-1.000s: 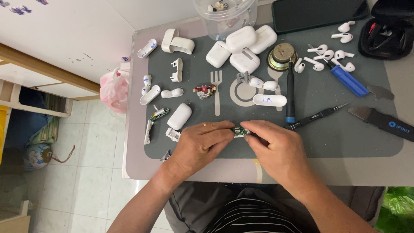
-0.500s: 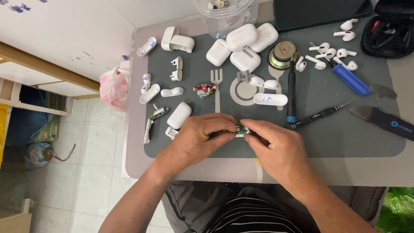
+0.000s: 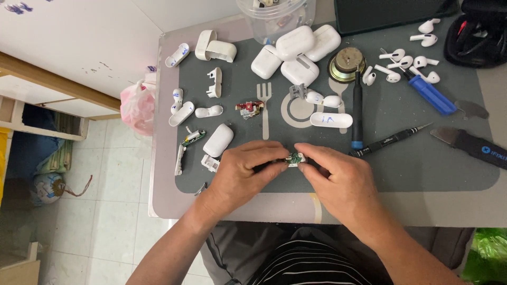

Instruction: The person is disassembling and reassembling internal components of earbud charging cases, including circuit boards and plastic shells.

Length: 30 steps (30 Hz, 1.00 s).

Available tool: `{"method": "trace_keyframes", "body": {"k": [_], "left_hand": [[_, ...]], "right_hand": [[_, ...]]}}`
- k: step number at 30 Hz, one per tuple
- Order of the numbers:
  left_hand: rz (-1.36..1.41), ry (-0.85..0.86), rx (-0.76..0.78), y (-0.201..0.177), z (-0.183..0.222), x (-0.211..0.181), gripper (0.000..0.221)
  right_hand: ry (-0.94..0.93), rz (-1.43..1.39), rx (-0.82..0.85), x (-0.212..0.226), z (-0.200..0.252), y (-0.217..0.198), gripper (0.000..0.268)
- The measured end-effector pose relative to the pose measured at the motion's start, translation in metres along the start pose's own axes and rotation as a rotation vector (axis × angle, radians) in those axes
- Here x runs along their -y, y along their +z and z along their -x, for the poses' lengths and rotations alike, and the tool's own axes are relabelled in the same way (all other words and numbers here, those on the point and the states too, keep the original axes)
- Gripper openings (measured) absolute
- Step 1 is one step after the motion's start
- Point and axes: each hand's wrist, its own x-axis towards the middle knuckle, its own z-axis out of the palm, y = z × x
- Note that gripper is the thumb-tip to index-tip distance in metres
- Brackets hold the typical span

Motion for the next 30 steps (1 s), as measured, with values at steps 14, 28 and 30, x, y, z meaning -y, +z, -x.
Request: {"method": "trace_keyframes", "body": {"k": [14,28,30], "left_hand": [[-0.171,0.142,0.089,-0.007,0.006,-0.015,0.029],[-0.509,0.355,-0.06,0.013,0.025,-0.004,0.018],[-0.511,0.34,-0.09,0.014,0.024,-0.006,0.016]], "right_hand": [[-0.032,-0.004,0.011,0.001,0.0,-0.002,0.034],[-0.345,0.105,-0.013,0.003,0.003,-0.004,0.023],[-0.371,0.197,-0.002,0.001,0.002,-0.001,0.017]]}}
